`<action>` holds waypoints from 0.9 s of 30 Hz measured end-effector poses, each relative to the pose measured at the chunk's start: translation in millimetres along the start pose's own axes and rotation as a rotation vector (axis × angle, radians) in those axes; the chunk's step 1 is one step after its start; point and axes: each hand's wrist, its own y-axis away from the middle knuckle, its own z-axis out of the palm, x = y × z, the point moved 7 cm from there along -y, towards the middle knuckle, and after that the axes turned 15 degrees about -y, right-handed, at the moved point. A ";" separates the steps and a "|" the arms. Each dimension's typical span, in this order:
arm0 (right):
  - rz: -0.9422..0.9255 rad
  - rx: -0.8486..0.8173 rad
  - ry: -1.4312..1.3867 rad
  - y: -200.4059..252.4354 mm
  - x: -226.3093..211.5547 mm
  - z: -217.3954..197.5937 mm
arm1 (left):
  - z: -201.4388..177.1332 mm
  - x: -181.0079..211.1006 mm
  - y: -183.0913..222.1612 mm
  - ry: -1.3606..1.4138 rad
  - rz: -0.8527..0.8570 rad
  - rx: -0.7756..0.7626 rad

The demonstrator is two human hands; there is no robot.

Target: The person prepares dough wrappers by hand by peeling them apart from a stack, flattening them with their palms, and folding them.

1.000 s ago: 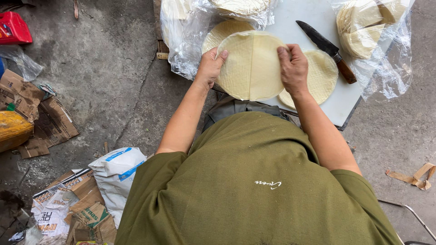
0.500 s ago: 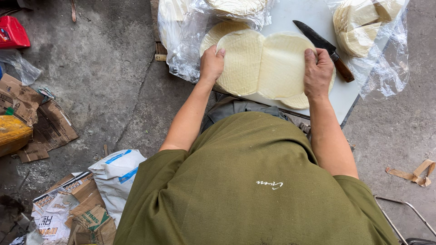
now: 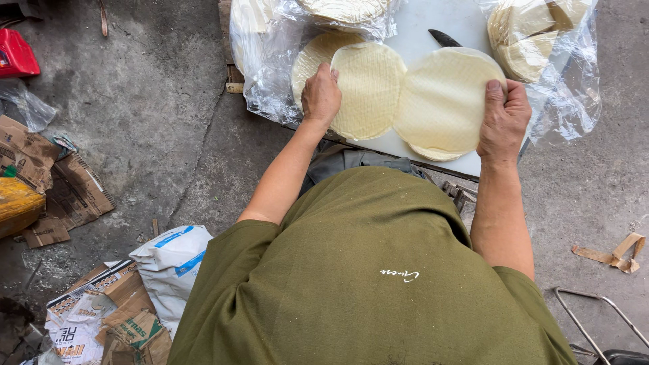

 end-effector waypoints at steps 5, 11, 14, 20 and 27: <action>-0.035 -0.018 -0.020 5.3 -27.8 -0.4 | 10.1 -0.8 -4.3 -0.011 0.053 0.065; -0.069 -0.082 -0.054 8.6 -65.7 0.2 | 1.8 -6.3 -10.0 -0.084 0.119 0.232; -0.122 -0.141 0.067 11.3 -83.9 11.0 | -29.6 19.7 9.8 -0.132 0.235 0.486; -0.146 -0.418 0.234 33.0 -69.9 76.9 | -16.2 122.0 80.8 0.868 0.449 -0.551; -0.175 -0.620 0.384 64.7 -54.5 114.1 | -65.1 151.8 126.9 0.680 0.865 -0.224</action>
